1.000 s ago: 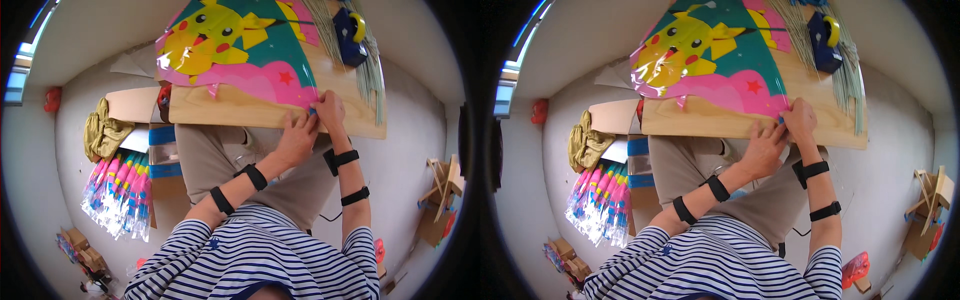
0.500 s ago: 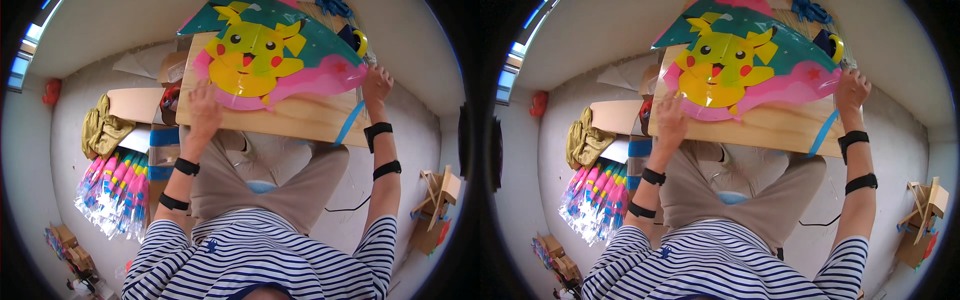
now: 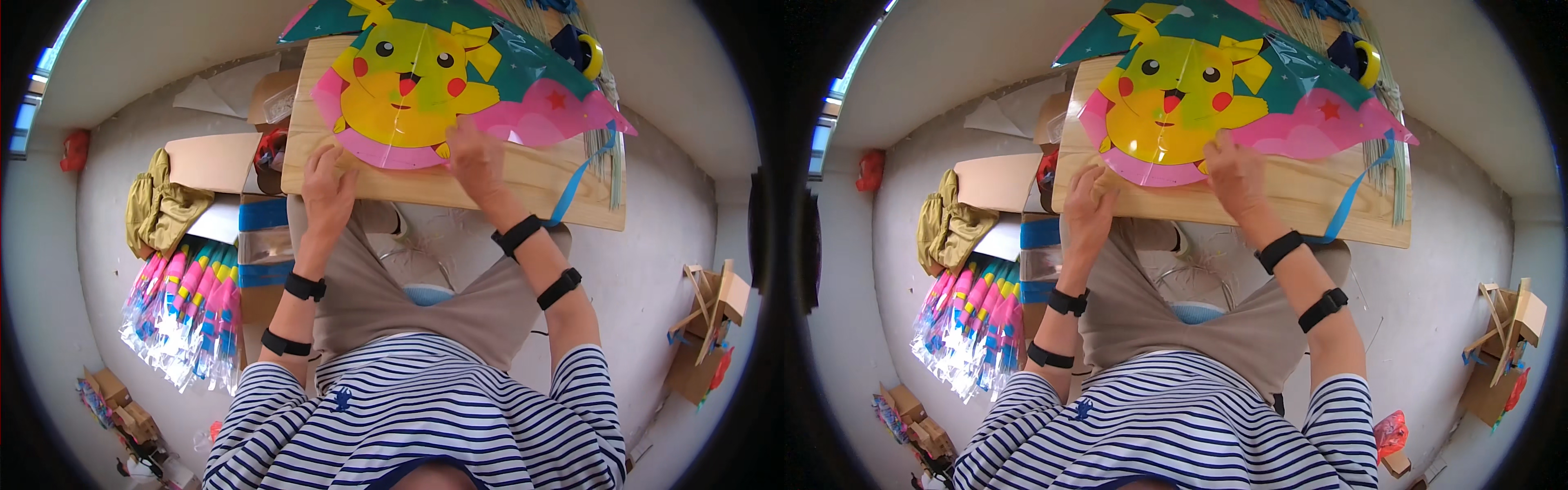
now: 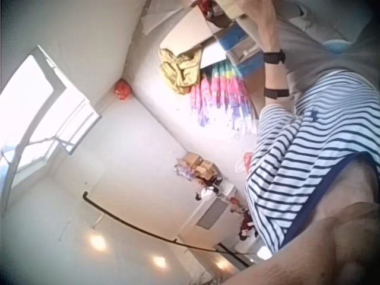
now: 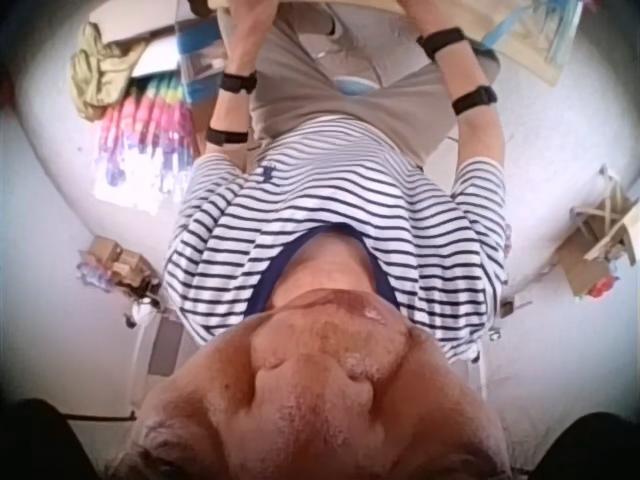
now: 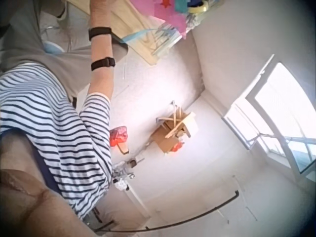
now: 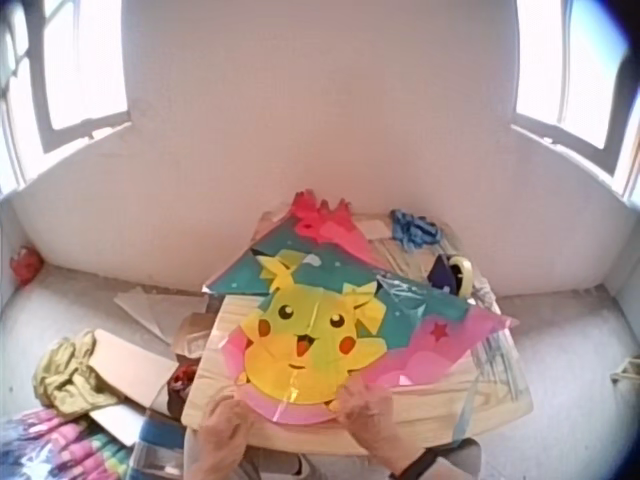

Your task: Apply blue tape to secure a thin bamboo frame and decorative tail streamers to a colorful plastic kite featuring a Pikachu graphic.

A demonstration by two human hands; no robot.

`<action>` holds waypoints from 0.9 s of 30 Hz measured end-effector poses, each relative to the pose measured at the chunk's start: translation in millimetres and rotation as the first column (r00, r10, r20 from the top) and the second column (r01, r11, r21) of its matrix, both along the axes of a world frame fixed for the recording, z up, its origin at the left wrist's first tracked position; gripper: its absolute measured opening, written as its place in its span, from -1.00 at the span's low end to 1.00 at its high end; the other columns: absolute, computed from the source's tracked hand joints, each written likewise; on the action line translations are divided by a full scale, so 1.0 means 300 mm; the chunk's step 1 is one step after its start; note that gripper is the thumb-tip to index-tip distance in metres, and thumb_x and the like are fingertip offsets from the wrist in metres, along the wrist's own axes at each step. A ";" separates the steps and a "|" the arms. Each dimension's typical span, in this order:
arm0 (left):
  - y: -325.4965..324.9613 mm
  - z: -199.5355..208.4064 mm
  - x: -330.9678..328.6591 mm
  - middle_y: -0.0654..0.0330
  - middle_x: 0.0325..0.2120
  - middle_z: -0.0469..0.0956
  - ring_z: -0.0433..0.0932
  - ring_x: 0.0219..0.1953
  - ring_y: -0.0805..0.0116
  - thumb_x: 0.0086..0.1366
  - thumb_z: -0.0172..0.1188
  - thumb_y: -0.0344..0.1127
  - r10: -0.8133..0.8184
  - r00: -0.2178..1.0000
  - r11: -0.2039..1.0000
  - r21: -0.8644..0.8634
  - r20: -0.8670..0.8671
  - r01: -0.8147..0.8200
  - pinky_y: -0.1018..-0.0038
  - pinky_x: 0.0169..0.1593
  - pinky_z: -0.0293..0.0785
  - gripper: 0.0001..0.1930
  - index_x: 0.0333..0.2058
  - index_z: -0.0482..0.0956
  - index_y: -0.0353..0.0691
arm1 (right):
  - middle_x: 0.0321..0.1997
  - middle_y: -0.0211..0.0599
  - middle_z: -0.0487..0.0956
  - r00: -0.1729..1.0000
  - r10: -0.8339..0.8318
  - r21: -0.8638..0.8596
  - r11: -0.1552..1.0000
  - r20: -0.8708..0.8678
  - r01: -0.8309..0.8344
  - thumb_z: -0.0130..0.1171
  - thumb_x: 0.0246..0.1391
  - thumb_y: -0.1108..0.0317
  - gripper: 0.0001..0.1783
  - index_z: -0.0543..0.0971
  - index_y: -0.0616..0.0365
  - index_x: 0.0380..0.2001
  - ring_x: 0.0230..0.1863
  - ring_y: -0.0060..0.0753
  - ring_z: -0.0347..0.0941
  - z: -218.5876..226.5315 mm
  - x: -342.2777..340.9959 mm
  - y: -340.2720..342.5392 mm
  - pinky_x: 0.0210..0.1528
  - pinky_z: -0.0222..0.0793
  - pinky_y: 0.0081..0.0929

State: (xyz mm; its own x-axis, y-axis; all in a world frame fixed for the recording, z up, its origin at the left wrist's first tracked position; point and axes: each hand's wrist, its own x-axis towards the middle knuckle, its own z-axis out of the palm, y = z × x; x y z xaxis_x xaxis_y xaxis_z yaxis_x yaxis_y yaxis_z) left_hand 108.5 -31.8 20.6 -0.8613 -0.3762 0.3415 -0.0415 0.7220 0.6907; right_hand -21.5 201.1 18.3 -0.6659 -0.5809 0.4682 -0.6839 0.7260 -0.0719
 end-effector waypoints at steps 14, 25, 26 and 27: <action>0.093 -0.072 -0.005 0.17 -0.33 0.59 0.56 -0.34 0.46 0.22 0.20 -0.54 -0.043 0.999 0.787 0.616 0.003 0.032 0.52 -0.21 0.50 -0.81 -0.17 0.55 -0.40 | -0.23 -0.22 0.46 0.989 0.079 0.055 0.995 0.123 -0.086 0.18 -0.18 0.50 -0.70 0.50 0.13 -0.26 -0.48 -0.16 0.53 -0.024 0.143 -0.054 -0.44 0.47 -0.32; 0.105 0.032 -0.011 0.10 -0.24 0.57 0.62 -0.27 0.35 0.33 0.09 -0.46 -0.059 0.978 0.372 0.914 0.199 -0.164 0.48 -0.15 0.58 -0.79 -0.10 0.49 -0.41 | -0.27 -0.20 0.44 0.997 0.072 0.103 0.992 0.041 -0.076 0.16 -0.13 0.46 -0.91 0.50 0.13 -0.45 -0.47 -0.25 0.54 0.115 0.099 -0.058 -0.47 0.42 -0.33; 0.108 0.030 -0.019 0.10 -0.25 0.57 0.62 -0.28 0.35 0.33 0.09 -0.46 -0.053 0.979 0.369 0.915 0.195 -0.162 0.49 -0.15 0.57 -0.80 -0.10 0.49 -0.41 | -0.27 -0.20 0.44 0.997 0.081 0.112 0.990 0.013 -0.081 0.17 -0.14 0.46 -0.89 0.50 0.14 -0.44 -0.47 -0.25 0.54 0.089 0.130 -0.074 -0.47 0.41 -0.32; 0.108 0.029 -0.023 0.09 -0.25 0.57 0.62 -0.28 0.35 0.33 0.09 -0.45 -0.045 0.981 0.367 0.916 0.191 -0.161 0.49 -0.14 0.57 -0.80 -0.10 0.49 -0.40 | -0.28 -0.20 0.43 0.996 0.090 0.121 0.989 -0.015 -0.088 0.18 -0.14 0.45 -0.87 0.50 0.15 -0.43 -0.46 -0.25 0.54 0.045 0.157 -0.095 -0.47 0.41 -0.32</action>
